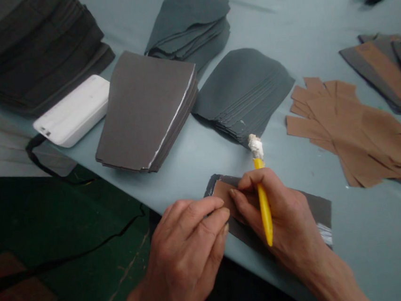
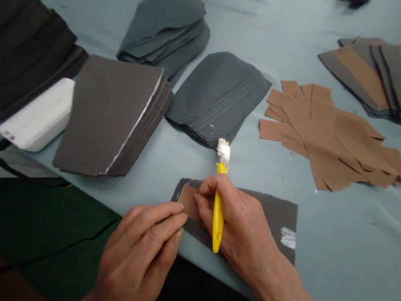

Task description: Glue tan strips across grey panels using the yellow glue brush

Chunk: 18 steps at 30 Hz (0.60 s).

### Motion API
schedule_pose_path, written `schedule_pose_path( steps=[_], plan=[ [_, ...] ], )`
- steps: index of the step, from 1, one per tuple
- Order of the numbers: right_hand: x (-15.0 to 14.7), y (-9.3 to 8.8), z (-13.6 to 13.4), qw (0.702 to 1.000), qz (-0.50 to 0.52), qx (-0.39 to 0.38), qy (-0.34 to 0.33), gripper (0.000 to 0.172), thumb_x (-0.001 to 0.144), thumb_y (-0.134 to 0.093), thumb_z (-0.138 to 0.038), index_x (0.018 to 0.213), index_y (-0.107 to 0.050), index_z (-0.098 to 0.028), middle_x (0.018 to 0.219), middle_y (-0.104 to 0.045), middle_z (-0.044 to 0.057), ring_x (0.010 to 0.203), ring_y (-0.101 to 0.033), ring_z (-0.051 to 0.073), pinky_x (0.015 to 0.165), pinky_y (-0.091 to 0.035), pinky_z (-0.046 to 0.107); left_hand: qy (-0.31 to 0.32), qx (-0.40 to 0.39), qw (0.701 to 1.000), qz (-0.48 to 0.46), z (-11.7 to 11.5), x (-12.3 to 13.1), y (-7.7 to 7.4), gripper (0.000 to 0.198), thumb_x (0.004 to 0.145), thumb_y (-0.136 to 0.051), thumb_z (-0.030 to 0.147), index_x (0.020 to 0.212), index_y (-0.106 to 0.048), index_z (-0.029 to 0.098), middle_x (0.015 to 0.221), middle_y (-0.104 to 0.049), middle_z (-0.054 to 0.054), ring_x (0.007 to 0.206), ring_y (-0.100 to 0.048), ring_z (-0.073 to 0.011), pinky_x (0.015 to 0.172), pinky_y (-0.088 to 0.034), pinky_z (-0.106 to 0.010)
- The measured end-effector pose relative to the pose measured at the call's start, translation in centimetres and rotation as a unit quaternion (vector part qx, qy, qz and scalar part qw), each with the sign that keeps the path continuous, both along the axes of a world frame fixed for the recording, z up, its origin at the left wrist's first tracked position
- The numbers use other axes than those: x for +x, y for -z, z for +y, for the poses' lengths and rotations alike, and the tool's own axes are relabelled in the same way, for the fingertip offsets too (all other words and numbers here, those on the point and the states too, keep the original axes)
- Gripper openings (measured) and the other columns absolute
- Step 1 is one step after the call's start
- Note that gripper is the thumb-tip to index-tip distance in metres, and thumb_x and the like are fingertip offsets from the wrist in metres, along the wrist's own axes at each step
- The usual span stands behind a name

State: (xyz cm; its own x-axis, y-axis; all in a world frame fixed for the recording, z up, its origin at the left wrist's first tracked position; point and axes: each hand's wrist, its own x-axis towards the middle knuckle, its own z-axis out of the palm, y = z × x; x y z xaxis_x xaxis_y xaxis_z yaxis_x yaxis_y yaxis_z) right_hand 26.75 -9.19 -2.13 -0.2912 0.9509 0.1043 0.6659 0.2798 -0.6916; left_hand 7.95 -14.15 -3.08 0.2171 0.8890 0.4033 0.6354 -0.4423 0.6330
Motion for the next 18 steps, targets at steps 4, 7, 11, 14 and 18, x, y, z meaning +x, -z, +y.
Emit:
schedule_pose_path(
  steps=[4, 7, 11, 14, 18],
  plan=[
    [0.1, 0.1, -0.1, 1.0, 0.006, -0.003, -0.005, 0.015, 0.1, -0.062, -0.018, 0.098, -0.05, -0.027, 0.07, -0.059, -0.01, 0.048, -0.051, 0.007, 0.05, -0.041, 0.017, 0.003, 0.009, 0.999, 0.04, 0.9, 0.3, 0.3, 0.019, 0.104, -0.06, 0.009, 0.12, -0.068, 0.014, 0.119, -0.078, -0.008, 0.097, -0.071, -0.0207, 0.086, -0.057, -0.038],
    [0.1, 0.2, 0.0, 1.0, 0.011, -0.008, -0.006, 0.016, 0.101, -0.063, -0.018, 0.099, -0.049, -0.027, 0.07, -0.06, -0.01, 0.049, -0.051, 0.007, 0.049, -0.04, 0.016, 0.006, 0.013, 0.998, 0.065, 1.3, 0.4, 0.6, 0.019, 0.105, -0.057, 0.01, 0.119, -0.069, 0.013, 0.12, -0.079, -0.007, 0.096, -0.071, -0.0216, 0.085, -0.056, -0.04],
    [0.0, 0.2, 0.0, 1.0, 0.021, -0.017, -0.006, 0.017, 0.101, -0.061, -0.017, 0.097, -0.048, -0.027, 0.068, -0.056, -0.011, 0.049, -0.049, 0.007, 0.051, -0.041, 0.016, 0.006, 0.024, 0.996, 0.081, 1.5, 0.4, 0.9, 0.021, 0.103, -0.059, 0.006, 0.118, -0.07, 0.013, 0.12, -0.079, -0.006, 0.095, -0.069, -0.0222, 0.084, -0.054, -0.04],
    [-0.1, 0.1, -0.1, 0.999, 0.027, -0.018, -0.007, 0.016, 0.101, -0.06, -0.017, 0.096, -0.048, -0.027, 0.068, -0.056, -0.01, 0.049, -0.048, 0.007, 0.051, -0.041, 0.016, 0.009, 0.032, 0.996, 0.088, 1.6, 0.5, 1.0, 0.021, 0.101, -0.06, 0.004, 0.118, -0.07, 0.012, 0.122, -0.079, -0.006, 0.095, -0.068, -0.0223, 0.085, -0.053, -0.04],
    [-0.1, 0.2, 0.0, 1.0, 0.025, -0.014, -0.009, 0.015, 0.102, -0.059, -0.018, 0.096, -0.048, -0.026, 0.07, -0.057, -0.009, 0.051, -0.051, 0.008, 0.053, -0.042, 0.018, 0.006, 0.035, 0.994, 0.1, 1.6, 0.5, 1.1, 0.022, 0.101, -0.059, 0.004, 0.119, -0.069, 0.013, 0.123, -0.078, -0.006, 0.095, -0.066, -0.0225, 0.085, -0.05, -0.039]
  ],
)
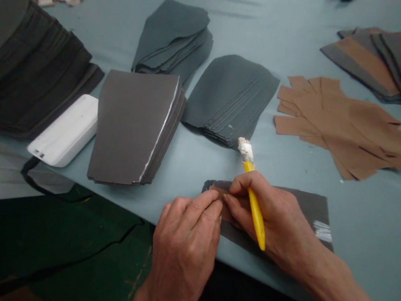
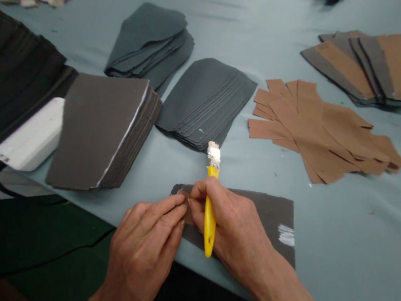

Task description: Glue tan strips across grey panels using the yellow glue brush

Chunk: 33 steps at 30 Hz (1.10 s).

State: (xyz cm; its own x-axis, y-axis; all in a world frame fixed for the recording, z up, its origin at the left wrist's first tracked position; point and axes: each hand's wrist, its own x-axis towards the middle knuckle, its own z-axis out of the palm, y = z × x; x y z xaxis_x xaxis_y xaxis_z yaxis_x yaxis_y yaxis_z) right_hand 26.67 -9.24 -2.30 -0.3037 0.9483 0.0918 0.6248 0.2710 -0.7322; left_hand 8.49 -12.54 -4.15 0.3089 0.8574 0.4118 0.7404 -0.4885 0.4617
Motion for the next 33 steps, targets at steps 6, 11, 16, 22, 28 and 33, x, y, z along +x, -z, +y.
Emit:
schedule_pose_path(
  steps=[6, 11, 16, 22, 28, 33],
  plan=[
    [0.0, 0.3, 0.2, 1.0, 0.009, -0.006, 0.001, 0.011, 0.104, -0.056, -0.02, 0.099, -0.049, -0.026, 0.075, -0.061, -0.006, 0.059, -0.056, 0.011, 0.058, -0.04, 0.021, -0.001, 0.019, 0.999, 0.038, 0.2, 0.0, 0.1, 0.019, 0.103, -0.059, 0.008, 0.119, -0.068, 0.015, 0.121, -0.078, -0.007, 0.093, -0.065, -0.0246, 0.082, -0.048, -0.041],
    [-0.1, 0.2, 0.3, 0.999, 0.022, -0.04, 0.002, 0.01, 0.103, -0.057, -0.019, 0.101, -0.051, -0.026, 0.083, -0.066, -0.004, 0.068, -0.062, 0.014, 0.065, -0.041, 0.023, 0.014, 0.05, 0.996, 0.07, 0.5, -0.3, 0.7, 0.018, 0.105, -0.06, 0.014, 0.12, -0.07, 0.015, 0.12, -0.077, -0.01, 0.094, -0.066, -0.0282, 0.08, -0.047, -0.044],
    [1.3, -1.5, 0.1, 0.997, -0.019, -0.065, -0.026, 0.012, 0.101, -0.062, -0.019, 0.106, -0.053, -0.025, 0.091, -0.071, -0.002, 0.076, -0.066, 0.016, 0.068, -0.04, 0.025, 0.029, 0.067, 0.994, 0.079, 0.8, -0.5, 1.0, 0.018, 0.105, -0.06, 0.018, 0.121, -0.069, 0.016, 0.12, -0.077, -0.012, 0.094, -0.068, -0.0313, 0.078, -0.047, -0.046],
    [6.8, -4.6, -0.6, 0.994, -0.055, -0.091, -0.03, 0.014, 0.097, -0.065, -0.016, 0.103, -0.057, -0.026, 0.072, -0.057, -0.009, 0.059, -0.048, 0.011, 0.061, -0.032, 0.024, 0.014, 0.072, 0.993, 0.088, 0.9, -0.3, 0.9, 0.019, 0.105, -0.059, 0.021, 0.122, -0.069, 0.02, 0.12, -0.078, -0.011, 0.092, -0.07, -0.0328, 0.079, -0.05, -0.048],
    [12.0, -4.8, -1.3, 0.988, -0.05, -0.145, 0.007, 0.005, 0.102, -0.058, -0.03, 0.101, -0.056, -0.026, 0.069, -0.053, -0.008, 0.06, -0.047, 0.013, 0.06, -0.035, 0.026, 0.004, 0.06, 0.995, 0.08, 0.8, -0.3, 1.1, 0.021, 0.104, -0.061, 0.022, 0.124, -0.069, 0.023, 0.124, -0.078, -0.009, 0.096, -0.071, -0.0338, 0.081, -0.051, -0.049],
    [13.6, -3.2, -2.2, 0.993, -0.032, -0.098, 0.051, 0.006, 0.102, -0.059, -0.03, 0.102, -0.056, -0.025, 0.078, -0.055, -0.007, 0.065, -0.05, 0.011, 0.063, -0.04, 0.024, 0.004, 0.05, 0.996, 0.07, 0.7, -0.5, 1.4, 0.024, 0.105, -0.06, 0.025, 0.127, -0.068, 0.027, 0.127, -0.077, -0.009, 0.101, -0.072, -0.0343, 0.085, -0.052, -0.051]
  ],
)
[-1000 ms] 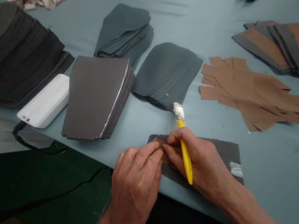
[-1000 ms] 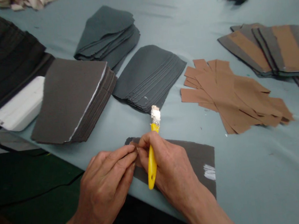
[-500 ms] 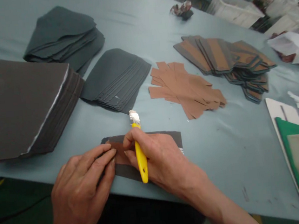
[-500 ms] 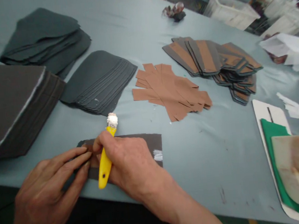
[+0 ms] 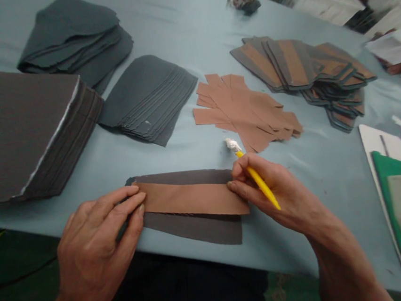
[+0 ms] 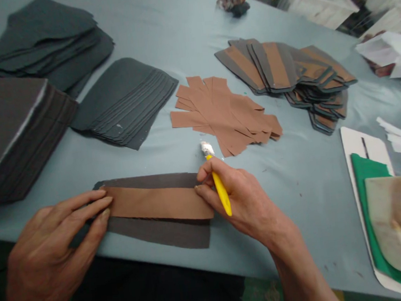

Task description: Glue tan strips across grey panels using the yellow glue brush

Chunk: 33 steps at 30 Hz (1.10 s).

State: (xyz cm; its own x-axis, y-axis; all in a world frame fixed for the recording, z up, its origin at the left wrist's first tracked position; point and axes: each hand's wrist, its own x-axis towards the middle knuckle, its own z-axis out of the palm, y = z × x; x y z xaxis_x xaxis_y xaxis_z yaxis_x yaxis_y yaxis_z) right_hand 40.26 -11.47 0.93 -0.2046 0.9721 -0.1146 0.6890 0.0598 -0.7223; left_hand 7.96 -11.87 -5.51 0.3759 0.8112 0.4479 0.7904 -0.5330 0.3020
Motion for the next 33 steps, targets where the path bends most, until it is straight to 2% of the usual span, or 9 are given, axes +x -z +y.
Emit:
schedule_pose_path(
  steps=[6, 15, 25, 29, 33],
  plan=[
    [0.0, 1.9, -1.5, 0.998, -0.037, 0.032, 0.041, 0.007, 0.103, -0.06, -0.031, 0.102, -0.054, -0.026, 0.083, -0.062, -0.007, 0.068, -0.057, 0.011, 0.065, -0.042, 0.024, 0.0, -0.001, 1.0, 0.002, -0.1, 0.2, -0.1, 0.024, 0.104, -0.062, 0.02, 0.127, -0.068, 0.024, 0.127, -0.077, -0.011, 0.102, -0.072, -0.0353, 0.085, -0.053, -0.052],
    [-0.2, 3.3, -2.2, 0.993, -0.057, 0.079, 0.06, 0.008, 0.101, -0.063, -0.028, 0.1, -0.055, -0.026, 0.082, -0.064, -0.007, 0.066, -0.058, 0.011, 0.064, -0.042, 0.024, -0.01, -0.003, 1.0, -0.003, -0.2, 0.3, -0.1, 0.026, 0.102, -0.065, 0.018, 0.126, -0.069, 0.026, 0.127, -0.077, -0.008, 0.105, -0.074, -0.032, 0.089, -0.053, -0.049],
    [-0.7, 2.8, -2.3, 0.989, -0.099, 0.102, 0.047, 0.007, 0.102, -0.059, -0.029, 0.099, -0.055, -0.025, 0.083, -0.069, -0.002, 0.068, -0.064, 0.015, 0.064, -0.044, 0.026, -0.015, 0.0, 1.0, -0.001, -0.3, 0.3, -0.2, 0.028, 0.102, -0.064, 0.017, 0.127, -0.067, 0.03, 0.126, -0.077, -0.008, 0.105, -0.074, -0.0319, 0.088, -0.054, -0.05],
    [0.3, 2.8, -2.7, 0.981, -0.141, 0.131, 0.037, 0.007, 0.103, -0.06, -0.03, 0.102, -0.054, -0.025, 0.081, -0.069, -0.003, 0.067, -0.066, 0.015, 0.063, -0.044, 0.025, -0.008, 0.003, 1.0, -0.003, -0.2, 0.4, -0.2, 0.026, 0.102, -0.065, 0.015, 0.125, -0.068, 0.025, 0.126, -0.077, -0.011, 0.105, -0.074, -0.0335, 0.087, -0.054, -0.051],
    [1.4, 2.0, -3.7, 0.971, -0.174, 0.157, 0.051, 0.009, 0.104, -0.061, -0.032, 0.102, -0.055, -0.026, 0.079, -0.067, -0.004, 0.059, -0.062, 0.013, 0.058, -0.043, 0.024, -0.002, 0.009, 1.0, -0.009, -0.2, 0.5, 0.0, 0.025, 0.101, -0.066, 0.013, 0.124, -0.068, 0.022, 0.125, -0.077, -0.013, 0.104, -0.074, -0.0338, 0.087, -0.053, -0.05]
  ],
)
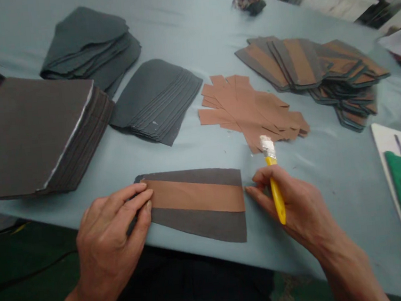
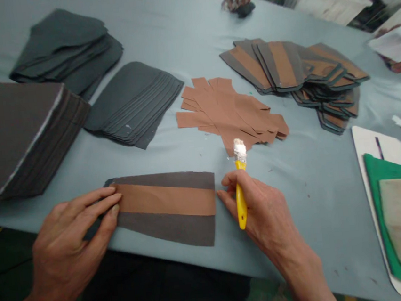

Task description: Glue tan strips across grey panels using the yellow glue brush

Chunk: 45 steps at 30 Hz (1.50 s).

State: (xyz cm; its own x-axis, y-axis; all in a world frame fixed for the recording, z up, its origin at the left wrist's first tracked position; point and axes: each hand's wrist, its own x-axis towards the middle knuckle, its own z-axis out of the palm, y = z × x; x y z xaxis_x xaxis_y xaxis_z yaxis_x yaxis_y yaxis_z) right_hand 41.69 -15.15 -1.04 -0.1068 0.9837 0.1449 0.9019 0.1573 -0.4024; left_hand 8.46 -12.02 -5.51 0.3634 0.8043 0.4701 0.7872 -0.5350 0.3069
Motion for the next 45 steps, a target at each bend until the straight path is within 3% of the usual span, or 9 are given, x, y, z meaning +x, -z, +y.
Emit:
schedule_pose_path(
  steps=[5, 9, 12, 16, 22, 30, 35, 45],
  plan=[
    [-3.4, -0.9, 0.0, 0.996, 0.063, 0.062, -0.002, 0.006, 0.103, -0.061, -0.023, 0.101, -0.056, -0.026, 0.075, -0.062, -0.005, 0.055, -0.059, 0.011, 0.056, -0.045, 0.023, -0.005, 0.011, 1.0, -0.008, -0.1, 0.1, 0.0, 0.023, 0.101, -0.066, 0.012, 0.122, -0.068, 0.021, 0.122, -0.077, -0.011, 0.099, -0.072, -0.0296, 0.085, -0.053, -0.047],
    [-7.4, 0.5, 1.1, 0.991, 0.074, 0.093, -0.069, 0.011, 0.103, -0.055, -0.015, 0.098, -0.054, -0.026, 0.077, -0.066, -0.003, 0.061, -0.065, 0.013, 0.057, -0.047, 0.023, -0.021, -0.004, 1.0, -0.017, -0.4, 0.3, -0.1, 0.022, 0.101, -0.065, 0.01, 0.12, -0.068, 0.021, 0.122, -0.077, -0.008, 0.098, -0.069, -0.0259, 0.084, -0.052, -0.043],
    [-8.4, 2.1, 1.5, 0.99, 0.032, 0.12, -0.074, 0.011, 0.105, -0.053, -0.018, 0.097, -0.054, -0.025, 0.076, -0.066, -0.003, 0.06, -0.066, 0.013, 0.055, -0.046, 0.024, -0.034, -0.012, 0.999, -0.029, -0.6, 0.4, 0.0, 0.023, 0.101, -0.064, 0.009, 0.12, -0.068, 0.022, 0.122, -0.078, -0.006, 0.099, -0.068, -0.0244, 0.084, -0.05, -0.042],
    [-7.5, 3.2, 1.0, 0.987, 0.015, 0.137, -0.078, 0.009, 0.106, -0.054, -0.019, 0.1, -0.055, -0.025, 0.076, -0.066, -0.002, 0.06, -0.065, 0.014, 0.057, -0.047, 0.025, -0.044, -0.013, 0.998, -0.043, -0.7, 0.6, 0.0, 0.021, 0.102, -0.064, 0.011, 0.119, -0.068, 0.023, 0.121, -0.078, -0.004, 0.098, -0.068, -0.0228, 0.083, -0.049, -0.04],
    [-6.2, 3.3, 0.0, 0.985, -0.028, 0.15, -0.078, 0.007, 0.109, -0.056, -0.024, 0.103, -0.059, -0.024, 0.084, -0.071, 0.0, 0.064, -0.068, 0.015, 0.059, -0.048, 0.026, -0.055, -0.024, 0.997, -0.055, -0.7, 0.6, 0.0, 0.018, 0.102, -0.064, 0.012, 0.116, -0.07, 0.022, 0.12, -0.078, -0.003, 0.098, -0.068, -0.0227, 0.083, -0.049, -0.04],
    [-3.8, 3.6, -1.0, 0.982, -0.069, 0.173, -0.035, 0.025, 0.112, -0.052, -0.041, 0.1, -0.063, -0.022, 0.081, -0.072, 0.002, 0.06, -0.069, 0.018, 0.056, -0.048, 0.029, -0.078, -0.036, 0.996, -0.027, -0.8, 0.9, -0.1, 0.016, 0.102, -0.061, 0.014, 0.112, -0.07, 0.023, 0.119, -0.078, -0.003, 0.098, -0.068, -0.0236, 0.084, -0.049, -0.04],
    [-3.5, 3.7, -1.3, 0.977, -0.078, 0.195, -0.034, 0.02, 0.112, -0.053, -0.035, 0.101, -0.064, -0.023, 0.085, -0.074, 0.003, 0.063, -0.069, 0.018, 0.056, -0.045, 0.03, -0.071, -0.011, 0.997, 0.004, -0.5, 0.8, -0.2, 0.019, 0.104, -0.057, 0.014, 0.116, -0.069, 0.022, 0.117, -0.077, -0.004, 0.099, -0.068, -0.0246, 0.084, -0.049, -0.041],
    [-3.4, 3.1, -1.4, 0.964, -0.084, 0.236, -0.086, 0.011, 0.11, -0.056, -0.02, 0.104, -0.065, -0.022, 0.101, -0.078, 0.005, 0.086, -0.067, 0.024, 0.078, -0.05, 0.034, -0.048, 0.005, 0.996, 0.075, -0.3, 0.8, -0.4, 0.033, 0.106, -0.049, 0.014, 0.133, -0.067, 0.018, 0.116, -0.074, -0.01, 0.097, -0.064, -0.0279, 0.08, -0.046, -0.043]
  ],
)
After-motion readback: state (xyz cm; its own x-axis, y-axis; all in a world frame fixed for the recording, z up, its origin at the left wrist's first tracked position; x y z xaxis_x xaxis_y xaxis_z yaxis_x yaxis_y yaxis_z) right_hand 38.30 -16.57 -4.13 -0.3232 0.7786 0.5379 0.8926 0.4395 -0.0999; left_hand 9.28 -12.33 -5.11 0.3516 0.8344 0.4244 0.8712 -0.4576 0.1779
